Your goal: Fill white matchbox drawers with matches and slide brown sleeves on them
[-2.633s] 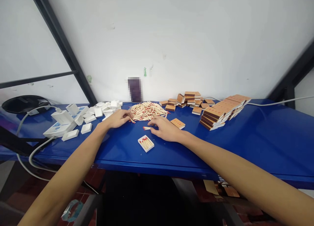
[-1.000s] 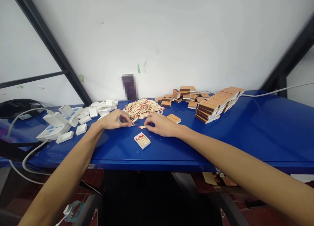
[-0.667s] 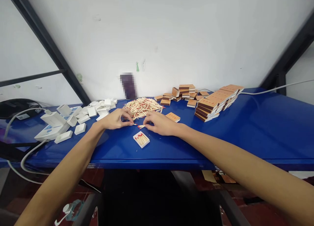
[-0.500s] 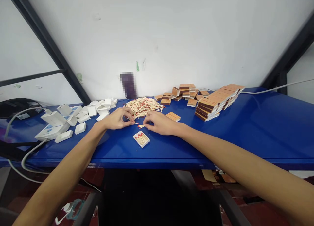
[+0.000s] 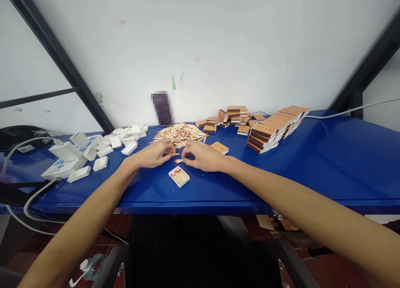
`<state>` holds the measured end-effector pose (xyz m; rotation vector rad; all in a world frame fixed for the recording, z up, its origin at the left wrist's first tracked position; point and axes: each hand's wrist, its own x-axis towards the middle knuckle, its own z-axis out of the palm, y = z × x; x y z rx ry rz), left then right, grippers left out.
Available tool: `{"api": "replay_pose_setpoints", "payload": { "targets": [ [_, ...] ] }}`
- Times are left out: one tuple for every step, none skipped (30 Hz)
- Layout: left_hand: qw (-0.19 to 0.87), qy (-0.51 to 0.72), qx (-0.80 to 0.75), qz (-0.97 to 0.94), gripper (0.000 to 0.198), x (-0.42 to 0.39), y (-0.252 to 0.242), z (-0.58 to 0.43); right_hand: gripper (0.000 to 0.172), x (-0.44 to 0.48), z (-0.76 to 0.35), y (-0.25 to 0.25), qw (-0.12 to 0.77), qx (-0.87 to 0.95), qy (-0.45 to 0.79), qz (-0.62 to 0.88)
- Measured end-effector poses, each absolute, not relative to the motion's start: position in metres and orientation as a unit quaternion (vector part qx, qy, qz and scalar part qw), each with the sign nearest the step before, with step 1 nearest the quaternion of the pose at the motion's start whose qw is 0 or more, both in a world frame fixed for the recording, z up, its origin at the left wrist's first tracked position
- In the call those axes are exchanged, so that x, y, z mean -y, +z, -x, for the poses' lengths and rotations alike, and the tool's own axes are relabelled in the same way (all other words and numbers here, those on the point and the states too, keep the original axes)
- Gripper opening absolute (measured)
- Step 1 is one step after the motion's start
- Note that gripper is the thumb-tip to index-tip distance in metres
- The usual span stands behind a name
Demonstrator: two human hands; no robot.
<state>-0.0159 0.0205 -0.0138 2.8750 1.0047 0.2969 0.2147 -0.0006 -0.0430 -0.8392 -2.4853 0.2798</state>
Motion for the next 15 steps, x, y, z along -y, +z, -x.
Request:
{"api": "replay_pose_setpoints", "payload": {
  "targets": [
    [0.041,0.106,-0.325,-0.939,0.019,-0.02,-0.014,0.015,0.013,0.001,-0.214,-0.042,0.26,0.906,0.103,0.317],
    [0.043,0.118,-0.323,-0.938,0.019,-0.019,-0.014,0.014,0.013,0.002,-0.214,-0.041,0.275,0.897,0.103,0.329],
    [0.048,0.131,-0.322,-0.936,0.019,-0.019,-0.013,0.014,0.013,0.002,-0.213,-0.041,0.292,0.887,0.103,0.341],
    [0.054,0.145,-0.324,-0.933,0.02,-0.018,-0.013,0.014,0.013,0.001,-0.213,-0.04,0.307,0.878,0.103,0.352],
    [0.062,0.155,-0.325,-0.931,0.022,-0.018,-0.011,0.014,0.014,0.001,-0.212,-0.04,0.319,0.87,0.103,0.361],
    [0.072,0.164,-0.325,-0.928,0.023,-0.017,-0.01,0.014,0.015,0.0,-0.211,-0.04,0.328,0.864,0.104,0.367],
    [0.081,0.171,-0.325,-0.927,0.025,-0.016,-0.01,0.014,0.016,-0.001,-0.21,-0.041,0.334,0.86,0.106,0.37],
    [0.089,0.176,-0.325,-0.925,0.025,-0.016,-0.009,0.013,0.016,-0.001,-0.208,-0.041,0.338,0.859,0.111,0.368],
    [0.094,0.181,-0.323,-0.924,0.026,-0.015,-0.009,0.013,0.014,-0.001,-0.206,-0.041,0.344,0.858,0.115,0.363],
    [0.098,0.185,-0.32,-0.924,0.025,-0.015,-0.009,0.012,0.013,-0.001,-0.205,-0.04,0.349,0.858,0.12,0.357],
    [0.101,0.188,-0.318,-0.924,0.025,-0.015,-0.009,0.011,0.014,-0.001,-0.203,-0.04,0.355,0.857,0.124,0.351],
    [0.104,0.19,-0.318,-0.923,0.023,-0.015,-0.01,0.01,0.016,0.0,-0.202,-0.039,0.36,0.856,0.129,0.347],
    [0.107,0.191,-0.318,-0.922,0.022,-0.015,-0.011,0.01,0.019,0.001,-0.201,-0.038,0.364,0.855,0.134,0.344],
    [0.11,0.193,-0.317,-0.922,0.021,-0.015,-0.012,0.009,0.02,0.002,-0.201,-0.038,0.367,0.853,0.139,0.343],
    [0.114,0.193,-0.315,-0.922,0.02,-0.016,-0.012,0.009,0.021,0.002,-0.2,-0.037,0.368,0.852,0.144,0.343]
  ]
}}
